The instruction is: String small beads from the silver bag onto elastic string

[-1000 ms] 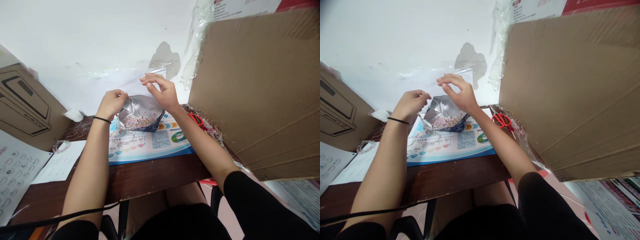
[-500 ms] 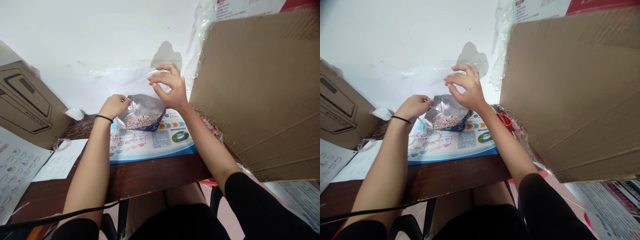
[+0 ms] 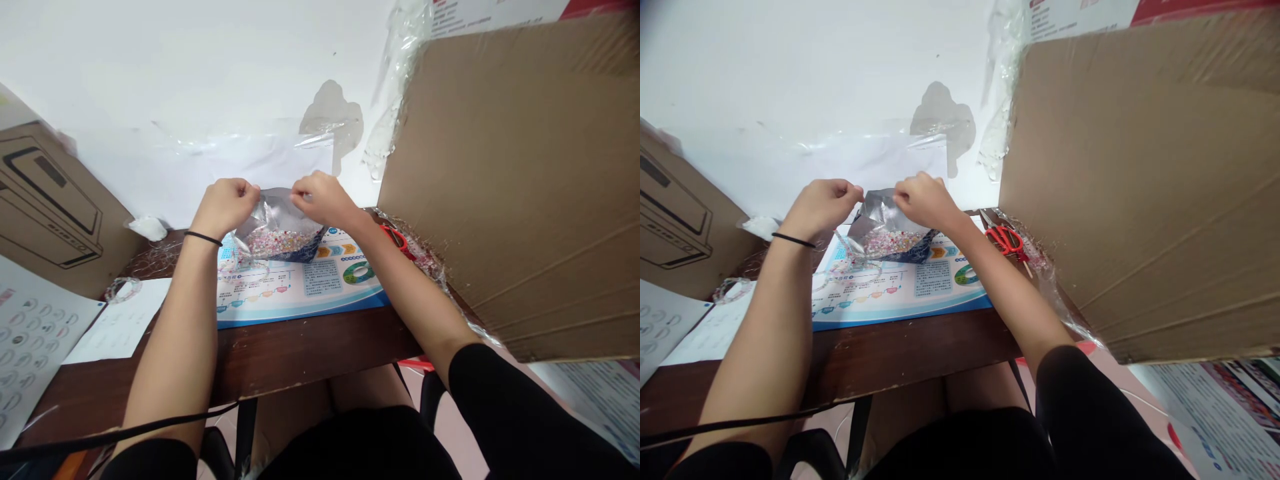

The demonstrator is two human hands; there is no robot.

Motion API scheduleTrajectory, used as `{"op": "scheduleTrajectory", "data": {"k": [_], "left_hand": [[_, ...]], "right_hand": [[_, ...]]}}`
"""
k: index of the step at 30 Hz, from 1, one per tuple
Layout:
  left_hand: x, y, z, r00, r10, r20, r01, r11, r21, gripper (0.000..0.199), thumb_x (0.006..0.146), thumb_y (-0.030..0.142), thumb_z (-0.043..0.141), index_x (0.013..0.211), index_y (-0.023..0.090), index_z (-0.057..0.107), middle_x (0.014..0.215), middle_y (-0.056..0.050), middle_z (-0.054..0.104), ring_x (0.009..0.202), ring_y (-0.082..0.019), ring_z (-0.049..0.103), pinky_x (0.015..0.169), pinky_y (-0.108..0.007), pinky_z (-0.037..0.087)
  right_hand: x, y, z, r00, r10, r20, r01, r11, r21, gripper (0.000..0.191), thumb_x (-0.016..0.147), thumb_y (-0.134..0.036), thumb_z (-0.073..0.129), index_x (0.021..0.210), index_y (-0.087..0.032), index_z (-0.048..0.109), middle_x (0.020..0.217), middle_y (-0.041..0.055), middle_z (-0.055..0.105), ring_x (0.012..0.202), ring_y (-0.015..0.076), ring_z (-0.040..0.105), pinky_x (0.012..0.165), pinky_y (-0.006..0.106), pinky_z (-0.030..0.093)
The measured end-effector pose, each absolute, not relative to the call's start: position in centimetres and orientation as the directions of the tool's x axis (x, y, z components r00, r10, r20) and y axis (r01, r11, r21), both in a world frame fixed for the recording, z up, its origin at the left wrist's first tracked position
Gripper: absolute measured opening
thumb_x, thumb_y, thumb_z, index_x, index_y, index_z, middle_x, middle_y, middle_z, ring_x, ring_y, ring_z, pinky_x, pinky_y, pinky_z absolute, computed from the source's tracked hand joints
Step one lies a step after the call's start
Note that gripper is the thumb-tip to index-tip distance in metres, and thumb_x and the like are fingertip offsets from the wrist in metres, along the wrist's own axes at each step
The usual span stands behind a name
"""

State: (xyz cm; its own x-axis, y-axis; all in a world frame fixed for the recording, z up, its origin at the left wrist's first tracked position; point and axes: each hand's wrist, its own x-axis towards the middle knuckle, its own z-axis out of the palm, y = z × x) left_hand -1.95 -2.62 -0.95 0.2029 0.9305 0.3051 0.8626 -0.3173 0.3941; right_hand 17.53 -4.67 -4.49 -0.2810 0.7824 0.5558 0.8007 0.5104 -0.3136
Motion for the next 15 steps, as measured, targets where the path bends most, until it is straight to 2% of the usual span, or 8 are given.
{"op": "scheduleTrajectory", "data": {"k": [3, 6, 8, 11, 13, 15], "left_hand": [[-1.6, -3.2, -0.8, 0.236, 0.916, 0.325, 0.826, -0.366, 0.429, 0.030, 0.083, 0.037, 0.045, 0.075, 0.016, 0.065, 0.059, -0.003, 0.051, 0.063, -0.018, 0.050, 0.063, -0.029, 0.037], [-1.4, -3.2, -1.2, 0.326, 0.915, 0.237, 0.788, -0.401, 0.467, 0.031, 0.083, 0.040, 0.047, 0.075, 0.016, 0.065, 0.056, -0.003, 0.048, 0.057, -0.016, 0.045, 0.057, -0.028, 0.033], [-1.5, -2.9, -1.6, 0.389, 0.907, 0.163, 0.741, -0.413, 0.529, 0.031, 0.082, 0.041, 0.047, 0.076, 0.016, 0.065, 0.058, -0.003, 0.048, 0.054, -0.014, 0.043, 0.055, -0.028, 0.031], [-1.6, -2.5, -2.2, 0.439, 0.895, 0.072, 0.692, -0.389, 0.608, 0.034, 0.082, 0.045, 0.047, 0.076, 0.017, 0.065, 0.059, -0.004, 0.049, 0.050, -0.013, 0.041, 0.052, -0.027, 0.030], [-1.6, -2.4, -2.3, 0.446, 0.895, 0.011, 0.703, -0.358, 0.615, 0.035, 0.082, 0.046, 0.048, 0.076, 0.017, 0.066, 0.058, -0.004, 0.048, 0.048, -0.012, 0.041, 0.051, -0.027, 0.030], [-1.6, -2.5, -2.3, 0.413, 0.910, 0.016, 0.724, -0.339, 0.601, 0.035, 0.080, 0.047, 0.050, 0.076, 0.017, 0.067, 0.057, -0.004, 0.048, 0.048, -0.012, 0.041, 0.051, -0.027, 0.030]], "right_hand": [[17.7, -4.4, -5.0, -0.313, 0.844, 0.437, 0.772, 0.494, -0.401, 0.022, 0.082, -0.022, 0.056, 0.101, -0.016, 0.064, 0.092, 0.0076, 0.067, 0.086, 0.0203, 0.060, 0.082, 0.036, 0.046], [17.4, -4.7, -4.9, -0.331, 0.825, 0.459, 0.646, 0.552, -0.527, 0.039, 0.082, -0.025, 0.059, 0.121, -0.018, 0.055, 0.108, 0.0083, 0.065, 0.084, 0.0161, 0.060, 0.077, 0.030, 0.048], [16.9, -5.0, -4.8, -0.353, 0.826, 0.439, 0.550, 0.563, -0.617, 0.042, 0.084, -0.027, 0.058, 0.124, -0.020, 0.051, 0.111, 0.0068, 0.066, 0.079, 0.0134, 0.060, 0.072, 0.027, 0.048], [15.9, -5.4, -4.8, -0.381, 0.848, 0.368, 0.478, 0.521, -0.707, 0.030, 0.086, -0.026, 0.052, 0.115, -0.021, 0.055, 0.093, 0.0023, 0.070, 0.065, 0.0104, 0.057, 0.061, 0.024, 0.046], [15.6, -5.4, -5.0, -0.360, 0.861, 0.359, 0.472, 0.500, -0.726, 0.018, 0.086, -0.025, 0.048, 0.098, -0.019, 0.060, 0.077, 0.0000, 0.069, 0.058, 0.0092, 0.055, 0.057, 0.023, 0.043], [15.4, -5.3, -5.1, -0.321, 0.864, 0.387, 0.488, 0.501, -0.715, 0.016, 0.086, -0.026, 0.046, 0.082, -0.017, 0.060, 0.070, -0.0003, 0.067, 0.057, 0.0086, 0.054, 0.057, 0.023, 0.041]]}}
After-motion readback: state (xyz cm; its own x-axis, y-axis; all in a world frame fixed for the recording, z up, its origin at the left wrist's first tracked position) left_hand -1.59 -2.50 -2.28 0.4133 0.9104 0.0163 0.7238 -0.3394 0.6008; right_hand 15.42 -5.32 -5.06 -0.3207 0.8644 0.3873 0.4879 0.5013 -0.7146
